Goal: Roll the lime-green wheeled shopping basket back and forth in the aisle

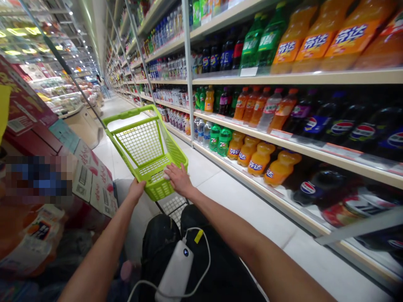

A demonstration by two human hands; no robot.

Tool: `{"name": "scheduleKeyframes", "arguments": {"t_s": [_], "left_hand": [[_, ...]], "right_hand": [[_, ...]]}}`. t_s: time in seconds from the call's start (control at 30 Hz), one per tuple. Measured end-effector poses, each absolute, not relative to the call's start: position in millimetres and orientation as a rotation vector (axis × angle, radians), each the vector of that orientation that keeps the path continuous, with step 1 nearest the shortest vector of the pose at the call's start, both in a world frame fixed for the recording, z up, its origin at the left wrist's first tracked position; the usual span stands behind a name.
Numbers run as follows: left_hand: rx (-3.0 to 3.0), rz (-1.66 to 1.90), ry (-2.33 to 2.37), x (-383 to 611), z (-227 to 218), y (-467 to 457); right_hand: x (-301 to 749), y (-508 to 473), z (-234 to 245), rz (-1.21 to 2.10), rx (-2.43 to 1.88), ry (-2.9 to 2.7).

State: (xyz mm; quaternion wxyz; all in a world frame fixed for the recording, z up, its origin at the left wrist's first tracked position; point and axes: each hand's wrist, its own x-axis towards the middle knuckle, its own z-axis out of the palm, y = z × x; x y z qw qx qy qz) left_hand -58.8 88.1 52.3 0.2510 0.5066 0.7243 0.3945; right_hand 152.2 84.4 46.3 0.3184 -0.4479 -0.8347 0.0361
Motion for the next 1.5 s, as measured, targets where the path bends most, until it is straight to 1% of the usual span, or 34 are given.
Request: {"name": "scheduleKeyframes", "arguments": {"t_s": [0.1,0.17,0.4,0.5,0.57,0.63,0.7,0.77,0.87,1.03,1.13,1.27,1.4,1.5], "left_hand": [[1.371,1.069,1.95,-58.0,50.4,90.1],[1.37,1.061,1.948,-58.8,50.3,92.2],[1.433,1.03,1.99,-59.3,58.2,102.1],[1.478,1.009,2.061,-50.8,64.0,98.3],[1.64,1.006,2.193,-41.7,65.7,90.5],[1.971,0.95,2.274,-32.1,64.2,80.1],[2.27,0.834,2.242,-24.5,60.1,70.6],[2.384,0.734,2.212,-21.5,54.9,65.2],[2.424,0.696,2.195,-25.9,48.8,65.8],[2.481,0.799,2.035,-43.6,43.2,70.7],[2.487,0.781,2.042,-51.2,41.3,66.7],[2.514,0.693,2.061,-54.8,41.8,58.9],[2.495,0.696,2.076,-52.7,43.0,55.5],[2.474,0.666,2.101,-50.0,43.2,54.8]], "right_hand": [[178.6,98.0,44.9,0.111,-1.365,-2.006],[185.6,102.7,42.7,0.111,-1.413,-1.938],[131.0,82.0,35.1,0.141,-1.139,-2.116],[127.3,83.8,34.6,0.112,-1.118,-2.124],[142.5,92.2,33.7,0.086,-1.199,-2.052],[163.8,101.5,32.4,0.04,-1.326,-1.919],[180.3,107.2,31.2,0.006,-1.416,-1.818],[183.6,107.1,30.5,0.01,-1.427,-1.82],[159.7,98.5,30.0,0.058,-1.344,-1.916],[94.4,80.5,31.9,0.091,-1.156,-2.05],[83.5,78.7,31.9,0.077,-1.088,-2.084],[112.7,89.9,31.2,0.083,-1.215,-2.019],[137.0,97.4,34.2,0.051,-1.412,-1.87],[122.0,91.2,35.6,0.043,-1.353,-1.939]]}}
